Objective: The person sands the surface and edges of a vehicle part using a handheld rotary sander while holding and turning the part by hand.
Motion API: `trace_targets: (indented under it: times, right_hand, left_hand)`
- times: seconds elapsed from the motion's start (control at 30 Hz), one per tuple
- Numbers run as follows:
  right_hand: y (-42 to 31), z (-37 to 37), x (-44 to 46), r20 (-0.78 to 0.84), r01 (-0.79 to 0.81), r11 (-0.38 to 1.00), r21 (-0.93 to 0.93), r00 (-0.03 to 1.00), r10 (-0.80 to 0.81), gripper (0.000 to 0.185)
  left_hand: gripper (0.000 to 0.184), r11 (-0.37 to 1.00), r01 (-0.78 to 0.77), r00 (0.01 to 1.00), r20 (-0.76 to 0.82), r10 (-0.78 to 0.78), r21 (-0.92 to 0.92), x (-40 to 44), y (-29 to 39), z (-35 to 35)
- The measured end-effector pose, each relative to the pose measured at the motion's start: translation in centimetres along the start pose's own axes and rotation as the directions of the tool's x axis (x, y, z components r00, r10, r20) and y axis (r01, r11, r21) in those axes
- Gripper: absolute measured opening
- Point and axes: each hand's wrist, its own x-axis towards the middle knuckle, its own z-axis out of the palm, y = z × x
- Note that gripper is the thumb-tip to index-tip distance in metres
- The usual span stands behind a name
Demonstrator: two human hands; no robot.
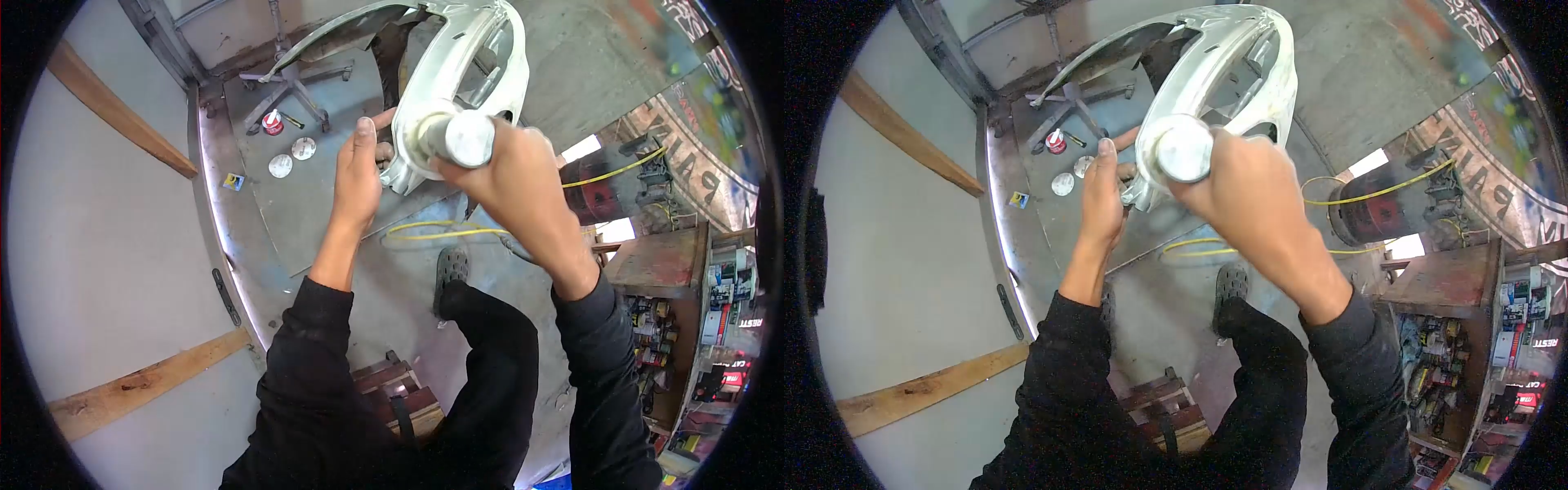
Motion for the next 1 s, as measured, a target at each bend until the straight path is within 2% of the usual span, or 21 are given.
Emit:
trace_targets:
  times: [0.27,0.33,0.37,0.5,0.6,0.7,0.8,0.83,1.0]
  right_hand:
    - [-1.1,0.8,-4.2,0.097,0.062,0.997,0.042,0.993,-0.066,0.041]
    - [-0.5,0.8,-3.3,0.046,0.065,0.998,-0.013,0.997,-0.064,0.042]
    - [-0.2,0.6,-2.4,0.031,0.052,0.998,-0.021,0.998,-0.051,0.042]
    - [0.5,0.1,0.6,-0.057,0.044,0.999,-0.024,0.997,-0.045,0.043]
    - [0.9,0.0,1.7,-0.108,0.034,0.999,-0.024,0.994,-0.036,0.047]
    - [0.9,0.2,1.6,-0.110,0.031,0.999,-0.023,0.993,-0.033,0.047]
    - [0.1,-0.1,-0.3,0.009,-0.020,0.998,-0.066,1.000,0.021,0.041]
    - [0.1,0.2,-1.0,0.003,0.033,0.999,-0.037,0.999,-0.033,0.041]
    - [-0.5,1.0,-3.7,0.064,0.052,0.999,0.003,0.997,-0.052,0.043]
  left_hand:
    - [0.072,1.000,-0.019,0.999,0.041,0.019,0.005,0.0,0.1,-0.6]
    - [0.072,1.000,-0.005,0.999,0.037,0.004,0.017,-0.2,0.5,-0.2]
    - [0.072,1.000,0.020,1.000,-0.014,-0.019,0.013,-0.4,0.5,0.4]
    - [0.072,0.989,-0.039,0.999,-0.010,0.040,0.144,-0.2,0.1,0.0]
    - [0.073,0.999,0.003,1.000,-0.005,-0.003,0.037,-0.2,0.2,0.1]
    - [0.073,0.997,-0.009,0.999,-0.036,0.012,0.070,0.0,-0.1,-0.2]
    - [0.074,1.000,0.002,0.999,-0.037,-0.001,0.013,0.0,-0.1,-0.1]
    - [0.074,1.000,0.001,1.000,-0.030,0.000,0.023,0.1,-0.2,-0.3]
    - [0.076,0.998,-0.017,1.000,-0.024,0.018,0.063,0.2,0.1,-0.6]
